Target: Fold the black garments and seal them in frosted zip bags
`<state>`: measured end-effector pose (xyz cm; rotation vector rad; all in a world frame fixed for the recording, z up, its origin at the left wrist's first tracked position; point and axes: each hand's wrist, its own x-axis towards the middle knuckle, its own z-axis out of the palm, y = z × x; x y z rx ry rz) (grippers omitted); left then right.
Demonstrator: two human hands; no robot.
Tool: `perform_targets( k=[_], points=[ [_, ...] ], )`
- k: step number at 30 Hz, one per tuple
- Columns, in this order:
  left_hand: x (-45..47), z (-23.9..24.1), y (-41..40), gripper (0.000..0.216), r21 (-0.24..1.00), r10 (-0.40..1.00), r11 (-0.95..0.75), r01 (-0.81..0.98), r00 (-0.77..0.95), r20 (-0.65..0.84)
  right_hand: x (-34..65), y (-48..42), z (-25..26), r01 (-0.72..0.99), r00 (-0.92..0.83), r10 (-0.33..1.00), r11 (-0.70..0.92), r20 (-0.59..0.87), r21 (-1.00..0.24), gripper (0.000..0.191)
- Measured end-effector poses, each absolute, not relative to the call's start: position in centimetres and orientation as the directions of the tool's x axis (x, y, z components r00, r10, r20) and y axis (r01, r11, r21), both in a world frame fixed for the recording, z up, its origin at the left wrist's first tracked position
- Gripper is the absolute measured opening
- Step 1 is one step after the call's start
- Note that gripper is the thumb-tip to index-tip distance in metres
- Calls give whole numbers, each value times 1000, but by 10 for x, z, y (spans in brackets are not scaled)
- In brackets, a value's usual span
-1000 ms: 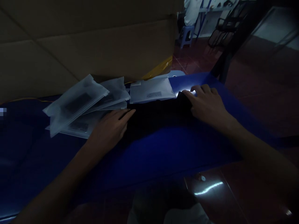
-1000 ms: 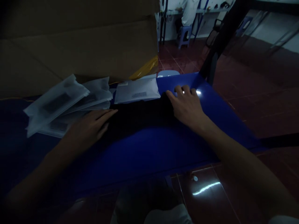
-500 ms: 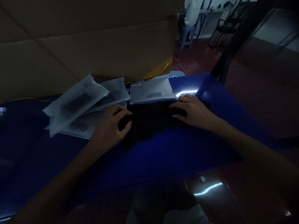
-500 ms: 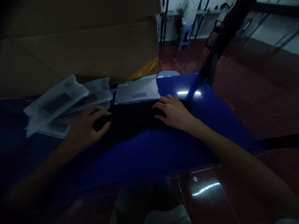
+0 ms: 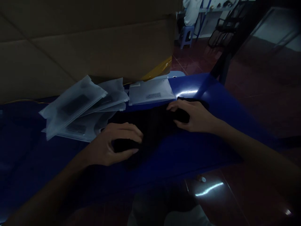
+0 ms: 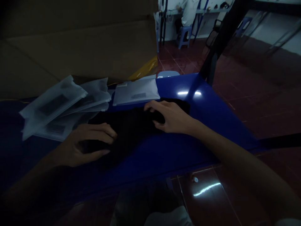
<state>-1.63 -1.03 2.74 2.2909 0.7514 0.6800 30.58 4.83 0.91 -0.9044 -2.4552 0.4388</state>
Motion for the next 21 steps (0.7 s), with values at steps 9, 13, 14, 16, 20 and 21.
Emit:
perform_targets(
  k=[9, 13, 14, 16, 20, 21],
  points=[
    [-16, 31, -15, 16, 679, 539, -623, 387, 842, 14, 301, 46, 0, 451, -793, 556, 811, 250, -372, 41],
    [-16, 30, -14, 19, 644, 482, -669, 371, 876, -4, 298, 46, -2, 317, -774, 472, 866, 423, -387, 15],
    [-16, 29, -13, 18, 632, 493, -677, 378, 870, 8, 298, 47, -2, 286, -759, 444, 884, 476, -369, 16],
    [-15, 24, -10, 16, 595, 577, -676, 435, 814, 60, 299, 48, -2, 285, -703, 390, 921, 595, -266, 18],
    [-14, 14, -4, 17, 468, 784, -618, 631, 538, 310, 305, 52, 0, 472, -581, 332, 881, 743, -24, 19],
    [-15, 13, -3, 16, 453, 795, -605, 655, 470, 383, 307, 52, 1, 500, -579, 339, 866, 742, -6, 18]
  ],
)
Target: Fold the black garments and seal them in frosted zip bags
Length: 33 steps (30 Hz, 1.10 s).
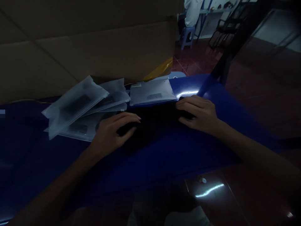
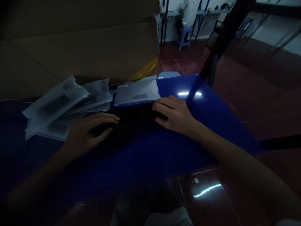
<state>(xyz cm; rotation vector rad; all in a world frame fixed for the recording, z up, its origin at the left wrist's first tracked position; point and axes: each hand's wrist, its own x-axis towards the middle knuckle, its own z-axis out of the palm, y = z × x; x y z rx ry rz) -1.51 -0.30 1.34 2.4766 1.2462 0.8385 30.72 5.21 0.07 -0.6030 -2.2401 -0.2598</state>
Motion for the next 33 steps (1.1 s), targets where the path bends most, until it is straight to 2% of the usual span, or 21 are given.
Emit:
perform_targets(
  k=[1, 3, 5, 7, 9, 12, 14, 16, 19, 23, 26, 30, 33],
  points=[
    [-16, 14, -2, 15, 461, 794, -601, 653, 423, 436, 309, 52, 2, 510, -588, 358, 860, 725, -11, 16],
    [-20, 21, -2, 15, 557, 781, -624, 548, 425, 457, 313, 52, 4, 480, -634, 393, 875, 665, -60, 12],
    [-23, 31, -3, 23, 727, 709, -621, 292, 605, 362, 316, 50, 8, 410, -695, 416, 899, 586, -152, 9],
    [-24, 41, -4, 27, 870, 575, -474, 139, 797, 186, 317, 48, 14, 326, -746, 417, 909, 519, -261, 6],
    [-24, 46, -5, 30, 957, 444, -275, 89, 895, 44, 317, 46, 20, 244, -797, 403, 896, 451, -370, 4],
    [-23, 46, -7, 40, 996, 327, -57, 66, 944, -43, 317, 45, 30, 120, -877, 344, 833, 336, -541, 6],
    [-22, 41, -7, 39, 997, 345, -6, 81, 936, -74, 318, 44, 35, 54, -928, 280, 753, 245, -656, 13],
    [-21, 35, -6, 33, 980, 452, -5, 200, 875, -176, 320, 44, 36, 40, -967, 214, 668, 141, -743, 15],
    [-18, 26, -5, 32, 901, 635, -70, 427, 716, -290, 321, 43, 33, 96, -989, 150, 607, -5, -789, 10],
    [-13, 20, -6, 40, 805, 754, -279, 523, 639, -153, 319, 43, 30, 141, -989, 112, 566, -94, -812, 17],
    [-13, 18, -8, 50, 664, 778, -408, 627, 620, -107, 318, 42, 31, 164, -979, 192, 570, -63, -805, 19],
    [-15, 15, -11, 65, 470, 762, -526, 709, 638, -110, 316, 45, 32, 171, -943, 329, 617, 55, -768, 18],
    [-13, 9, -12, 77, 343, 726, -619, 707, 681, -94, 317, 46, 29, 136, -935, 333, 658, 125, -741, 15]
  ],
)
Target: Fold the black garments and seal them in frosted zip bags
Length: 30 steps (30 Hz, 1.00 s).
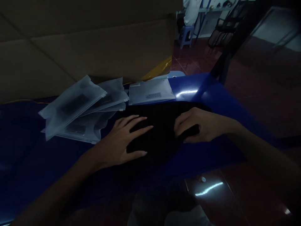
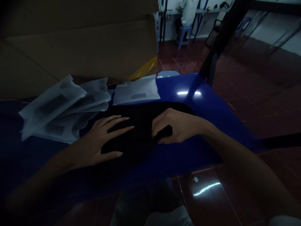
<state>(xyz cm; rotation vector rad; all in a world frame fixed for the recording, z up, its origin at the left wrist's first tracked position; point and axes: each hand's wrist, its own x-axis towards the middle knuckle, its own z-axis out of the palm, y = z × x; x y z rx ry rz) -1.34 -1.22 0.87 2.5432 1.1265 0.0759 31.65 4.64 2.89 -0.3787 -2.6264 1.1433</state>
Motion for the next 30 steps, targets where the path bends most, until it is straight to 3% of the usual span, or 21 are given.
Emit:
perform_targets(
  k=[3, 8, 10, 11, 13, 15, 17, 20, 22, 26, 30],
  points=[
    [-12, 3, -13, 92, 256, 691, -675, 692, 714, -109, 320, 46, 28, 122, -966, 253, 636, 56, -762, 15],
    [-14, 1, -13, 99, 218, 696, -673, 707, 705, -135, 330, 42, 42, 223, -974, 124, 395, -189, -891, 32],
    [-15, 2, -13, 100, 221, 693, -676, 703, 708, -136, 332, 42, 47, 269, -961, 164, 343, -224, -900, 33],
    [-15, 2, -13, 101, 223, 688, -679, 699, 712, -137, 332, 43, 48, 298, -944, 247, 355, -219, -886, 32],
    [-15, 3, -13, 100, 229, 678, -687, 689, 722, -138, 330, 47, 46, 384, -852, 511, 457, -117, -802, 28],
    [-15, 4, -14, 99, 236, 670, -693, 682, 729, -138, 329, 53, 37, 518, -698, 709, 594, 97, -615, 26],
    [-15, 4, -14, 98, 233, 668, -694, 681, 730, -143, 328, 61, 26, 608, -676, 712, 684, 189, -403, 32],
    [-15, 3, -14, 103, 223, 672, -694, 685, 727, -142, 329, 68, 13, 655, -686, 699, 714, 202, -249, 31],
    [-15, 2, -15, 108, 223, 680, -688, 691, 721, -133, 330, 68, 14, 625, -711, 680, 728, 179, -282, 16],
    [-16, 1, -15, 114, 237, 700, -667, 706, 703, -124, 335, 60, 33, 475, -784, 616, 675, 77, -564, 15],
    [-16, 3, -16, 113, 244, 706, -658, 712, 696, -126, 339, 55, 46, 334, -926, 339, 535, -166, -776, 22]
  ],
)
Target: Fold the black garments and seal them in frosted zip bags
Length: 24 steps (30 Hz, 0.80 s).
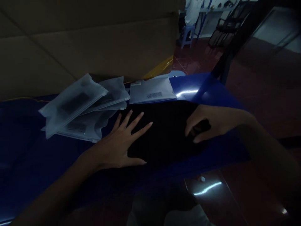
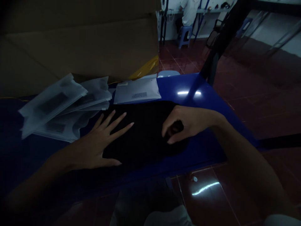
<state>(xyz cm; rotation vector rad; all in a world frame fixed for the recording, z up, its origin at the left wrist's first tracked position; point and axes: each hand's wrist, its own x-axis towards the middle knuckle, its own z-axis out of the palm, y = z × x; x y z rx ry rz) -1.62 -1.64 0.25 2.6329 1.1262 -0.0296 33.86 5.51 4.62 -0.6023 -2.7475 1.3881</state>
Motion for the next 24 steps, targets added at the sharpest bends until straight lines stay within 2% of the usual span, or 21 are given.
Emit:
perform_targets(
  k=[2, 4, 6, 7, 8, 10, 11, 13, 17, 24],
  points=[
    [-14, 2, -17, 101, 254, 720, -645, 721, 685, -116, 336, 56, 43, 349, -931, 277, 472, -239, -809, 28],
    [-10, 0, -18, 80, 248, 742, -630, 736, 665, -91, 329, 57, 34, 375, -896, 400, 455, -191, -808, 31],
    [-6, -4, -19, 68, 228, 752, -630, 742, 657, -62, 320, 57, 22, 429, -760, 649, 508, 6, -747, 32],
    [-3, -6, -19, 68, 221, 749, -637, 739, 661, -48, 315, 57, 15, 481, -663, 733, 572, 152, -664, 29],
    [-1, -8, -20, 72, 216, 745, -645, 733, 666, -38, 310, 55, 8, 539, -618, 747, 628, 243, -561, 28],
    [3, -11, -20, 82, 215, 738, -655, 725, 674, -24, 302, 49, -3, 572, -659, 690, 719, 300, -395, 46],
    [4, -12, -20, 85, 215, 738, -656, 724, 675, -20, 298, 46, -8, 573, -689, 666, 743, 286, -347, 61],
    [6, -12, -20, 86, 212, 741, -652, 728, 671, -23, 294, 39, -15, 582, -743, 642, 759, 187, -293, 76],
    [4, -12, -20, 90, 205, 770, -613, 763, 635, -58, 298, 37, -22, 560, -801, 594, 788, 75, -257, 75],
    [1, -18, -20, 88, 184, 821, -551, 814, 568, -54, 315, 61, -23, 507, -827, 548, 824, 125, -253, 65]
  ],
)
